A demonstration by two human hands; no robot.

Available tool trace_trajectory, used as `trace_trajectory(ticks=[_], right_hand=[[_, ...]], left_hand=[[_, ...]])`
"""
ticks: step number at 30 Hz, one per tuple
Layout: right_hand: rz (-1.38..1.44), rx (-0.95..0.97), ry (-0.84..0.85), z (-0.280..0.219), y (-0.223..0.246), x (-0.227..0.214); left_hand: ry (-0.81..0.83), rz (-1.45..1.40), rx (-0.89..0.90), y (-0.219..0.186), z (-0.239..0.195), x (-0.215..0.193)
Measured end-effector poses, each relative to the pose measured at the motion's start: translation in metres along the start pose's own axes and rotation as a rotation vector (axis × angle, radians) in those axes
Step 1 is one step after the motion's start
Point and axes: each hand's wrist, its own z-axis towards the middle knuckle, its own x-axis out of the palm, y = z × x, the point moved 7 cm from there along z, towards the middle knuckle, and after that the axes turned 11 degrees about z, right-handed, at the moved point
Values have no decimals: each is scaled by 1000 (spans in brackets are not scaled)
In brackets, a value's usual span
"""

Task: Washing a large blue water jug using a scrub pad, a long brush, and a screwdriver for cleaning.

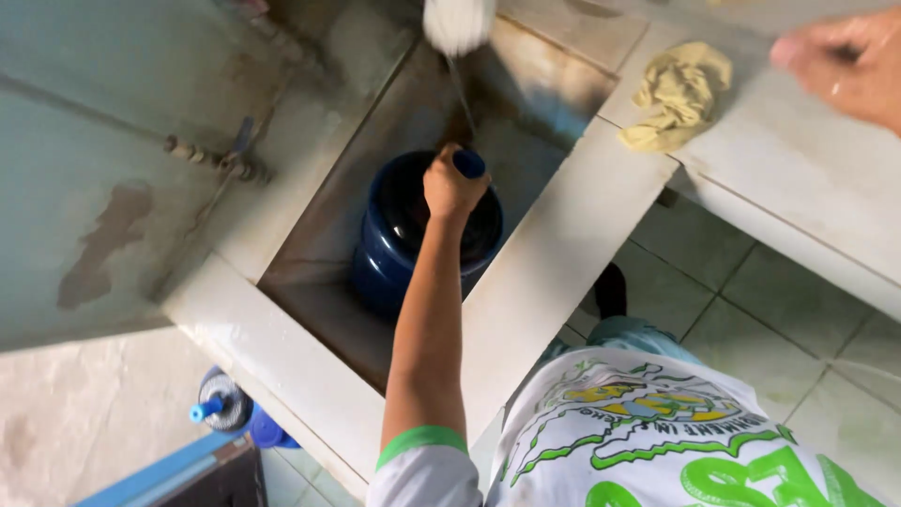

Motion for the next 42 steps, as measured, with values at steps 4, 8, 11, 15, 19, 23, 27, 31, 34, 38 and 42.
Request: trace_trajectory(ticks=[4,8,11,15,19,23,27,31,34,38,42], right_hand=[[-193,63,266,4,-33,51],[-341,17,352,5,-53,56],[-473,122,398,20,-27,45],[-630,-74,463,16,-43,39],[-790,-308,516,15,-8,30],[-988,-223,671,18,-5,43],[-630,399,836,37,-47,69],[-861,250,851,62,-47,70],[-868,78,756,60,-51,83],[-853,228,820,79,-13,90],[-998,-185,701,103,17,98]], left_hand=[[-55,-16,-63,36,-18,33],[-120,14,-90,30,-25,53],[-186,59,-132,17,-14,44],[-237,-19,-67,-5,-18,46],[-130,72,-103,4,-10,84],[37,239,-168,14,-3,140],[100,274,-215,22,4,150],[31,282,-189,42,6,169],[13,240,-296,42,16,164],[-96,238,-281,34,16,150],[-74,288,-305,44,18,164]])
